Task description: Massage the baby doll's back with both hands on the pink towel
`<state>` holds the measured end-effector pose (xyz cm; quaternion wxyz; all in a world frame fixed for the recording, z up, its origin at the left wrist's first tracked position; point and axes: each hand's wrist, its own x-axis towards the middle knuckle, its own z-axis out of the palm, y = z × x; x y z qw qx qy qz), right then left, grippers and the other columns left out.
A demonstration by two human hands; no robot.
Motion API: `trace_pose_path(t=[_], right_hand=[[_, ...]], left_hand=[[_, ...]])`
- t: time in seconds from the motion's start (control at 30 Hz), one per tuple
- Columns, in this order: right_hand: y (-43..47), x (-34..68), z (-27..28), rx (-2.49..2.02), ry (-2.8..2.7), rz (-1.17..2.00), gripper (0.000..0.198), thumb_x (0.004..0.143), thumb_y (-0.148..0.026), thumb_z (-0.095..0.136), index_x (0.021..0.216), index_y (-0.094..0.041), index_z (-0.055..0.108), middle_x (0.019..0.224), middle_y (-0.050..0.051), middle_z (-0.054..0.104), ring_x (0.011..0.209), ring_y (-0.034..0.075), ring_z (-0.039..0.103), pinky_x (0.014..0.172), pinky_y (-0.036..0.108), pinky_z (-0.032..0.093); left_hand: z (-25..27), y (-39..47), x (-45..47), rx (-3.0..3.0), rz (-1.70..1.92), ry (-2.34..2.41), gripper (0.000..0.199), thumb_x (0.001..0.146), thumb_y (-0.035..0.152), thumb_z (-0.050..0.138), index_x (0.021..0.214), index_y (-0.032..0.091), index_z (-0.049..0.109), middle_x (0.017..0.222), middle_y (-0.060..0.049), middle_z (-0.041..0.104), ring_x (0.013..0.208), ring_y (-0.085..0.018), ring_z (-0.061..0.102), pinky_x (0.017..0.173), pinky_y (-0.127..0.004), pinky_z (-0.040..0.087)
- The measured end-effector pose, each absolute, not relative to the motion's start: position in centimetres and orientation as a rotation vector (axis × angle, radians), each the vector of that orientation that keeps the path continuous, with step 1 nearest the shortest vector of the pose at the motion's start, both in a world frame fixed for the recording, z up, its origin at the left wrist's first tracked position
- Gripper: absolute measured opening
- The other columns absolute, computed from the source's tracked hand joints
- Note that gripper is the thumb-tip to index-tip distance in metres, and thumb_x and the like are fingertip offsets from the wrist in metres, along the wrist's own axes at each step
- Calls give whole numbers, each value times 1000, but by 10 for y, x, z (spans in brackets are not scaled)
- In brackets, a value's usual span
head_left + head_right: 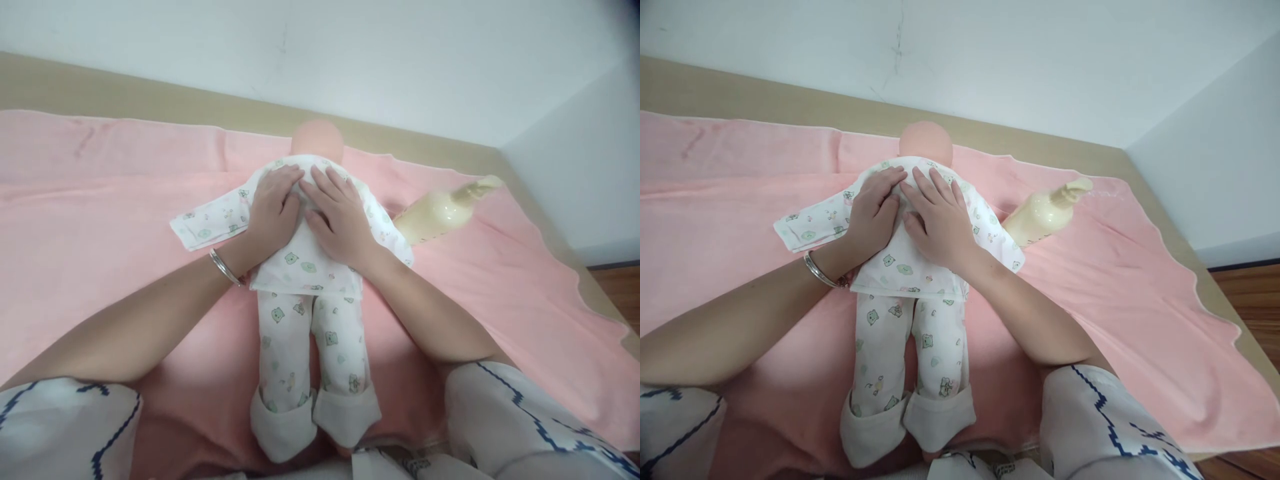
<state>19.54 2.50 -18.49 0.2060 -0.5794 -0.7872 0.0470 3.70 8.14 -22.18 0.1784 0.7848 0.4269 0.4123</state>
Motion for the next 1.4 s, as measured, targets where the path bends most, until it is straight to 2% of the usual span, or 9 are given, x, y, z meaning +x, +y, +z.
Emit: trace_pose_path(t=[0.17, 0.4, 0.57, 0.73, 0.9, 1.03, 1.13, 1.23, 1.4], right_hand=[[25, 196, -185, -1613, -2199, 134, 54, 98, -31, 35, 150, -25, 48, 165, 1, 33, 157, 28, 20, 128, 59, 16], [25, 195, -184, -1626, -2194, 165, 56, 98, -33, 35, 152, -25, 44, 166, 1, 30, 158, 27, 17, 128, 60, 14], [34, 203, -183, -1810, -2102, 208, 66, 100, -42, 35, 159, -13, 28, 169, 13, 17, 158, 33, 12, 127, 62, 13], [42, 215, -185, -1814, -2089, 187, 68, 102, -49, 31, 157, -10, 29, 167, 18, 23, 157, 35, 19, 125, 64, 16], [15, 194, -184, -1798, -2093, 82, 63, 101, -40, 32, 155, -9, 34, 164, 20, 29, 155, 38, 22, 124, 63, 23], [-6, 174, -183, -1706, -2227, 18, 62, 97, -33, 37, 153, -8, 39, 166, 16, 26, 157, 39, 14, 126, 62, 18], [-3, 174, -182, -1651, -2266, 62, 62, 95, -31, 38, 153, -11, 41, 167, 10, 27, 157, 34, 15, 129, 60, 13], [8, 181, -181, -1627, -2259, 101, 62, 96, -31, 36, 155, -13, 39, 167, 6, 27, 158, 28, 16, 130, 57, 12], [18, 188, -183, -1642, -2235, 134, 60, 97, -33, 34, 155, -15, 39, 167, 5, 27, 158, 25, 17, 131, 56, 12]], left_hand=[[-222, 81, 37, 2227, 1144, 1219, 44, 93, 22, 33, 129, 28, 57, 146, 1, 57, 141, -17, 49, 127, -42, 38], [-224, 83, 37, 2200, 1207, 1194, 45, 90, 20, 37, 127, 24, 61, 144, -1, 60, 139, -18, 51, 126, -45, 40], [-221, 81, 38, 2188, 1207, 1192, 44, 92, 23, 38, 129, 21, 62, 144, -4, 60, 139, -20, 51, 126, -45, 39], [-222, 81, 38, 2183, 1206, 1191, 43, 92, 24, 38, 128, 24, 62, 144, -2, 60, 139, -20, 51, 126, -44, 39], [-222, 81, 37, 2207, 1184, 1199, 43, 94, 27, 36, 129, 24, 59, 146, -2, 59, 141, -20, 50, 127, -46, 37], [-223, 81, 37, 2219, 1168, 1194, 47, 95, 32, 32, 131, 18, 58, 146, -4, 58, 141, -20, 49, 127, -46, 38], [-222, 81, 37, 2215, 1150, 1216, 50, 96, 35, 29, 133, 17, 57, 146, -3, 57, 141, -19, 49, 128, -44, 38], [-221, 81, 37, 2221, 1135, 1223, 48, 94, 29, 31, 132, 17, 58, 146, -4, 57, 140, -17, 49, 128, -41, 37], [-228, 90, 36, 2249, 1105, 1220, 46, 99, 38, 34, 139, 24, 52, 156, -5, 47, 149, -25, 39, 130, -50, 29]])
